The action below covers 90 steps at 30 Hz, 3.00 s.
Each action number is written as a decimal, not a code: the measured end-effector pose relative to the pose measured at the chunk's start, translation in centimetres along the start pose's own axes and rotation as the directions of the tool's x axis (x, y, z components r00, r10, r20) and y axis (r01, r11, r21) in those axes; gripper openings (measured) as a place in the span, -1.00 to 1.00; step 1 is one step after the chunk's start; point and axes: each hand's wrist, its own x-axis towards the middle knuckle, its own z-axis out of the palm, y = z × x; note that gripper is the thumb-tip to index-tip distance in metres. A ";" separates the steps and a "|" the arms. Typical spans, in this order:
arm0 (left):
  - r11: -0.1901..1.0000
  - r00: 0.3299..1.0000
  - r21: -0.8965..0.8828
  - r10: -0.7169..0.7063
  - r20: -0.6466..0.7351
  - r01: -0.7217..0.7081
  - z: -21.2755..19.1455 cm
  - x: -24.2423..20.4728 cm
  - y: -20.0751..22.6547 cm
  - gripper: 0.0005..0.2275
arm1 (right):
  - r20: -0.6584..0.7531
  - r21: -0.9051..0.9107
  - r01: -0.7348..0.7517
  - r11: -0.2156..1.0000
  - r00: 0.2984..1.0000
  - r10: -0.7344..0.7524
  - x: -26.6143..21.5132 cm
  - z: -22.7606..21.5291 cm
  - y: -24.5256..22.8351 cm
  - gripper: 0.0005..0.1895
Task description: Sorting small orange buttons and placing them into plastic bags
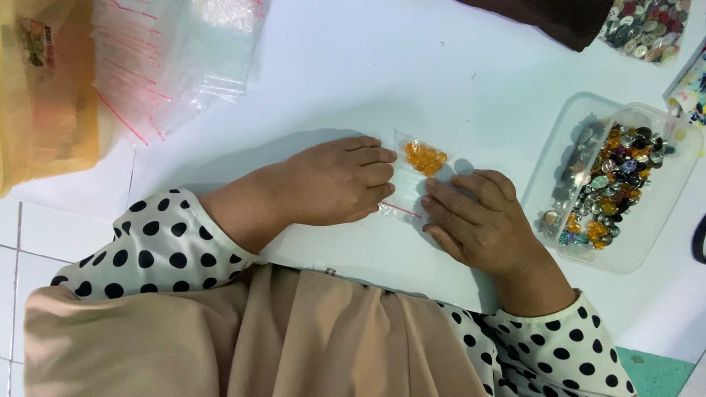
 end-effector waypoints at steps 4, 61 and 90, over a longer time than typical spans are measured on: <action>1.000 0.998 0.025 0.016 -0.053 -0.014 0.7 -0.2 0.3 -0.78 | -0.020 0.017 0.005 1.000 1.000 -0.004 -0.6 0.6 0.3 -0.63; 0.990 0.988 -0.125 -0.042 0.149 0.061 -1.0 -0.3 -0.3 -0.75 | 0.097 0.013 0.012 1.000 0.995 -0.013 -0.3 -0.2 0.3 -0.53; 0.978 0.887 -0.054 -0.158 0.434 0.200 -3.2 0.3 1.1 -0.68 | 0.212 -0.099 -0.077 0.992 0.972 0.097 -2.9 0.1 -1.7 -0.21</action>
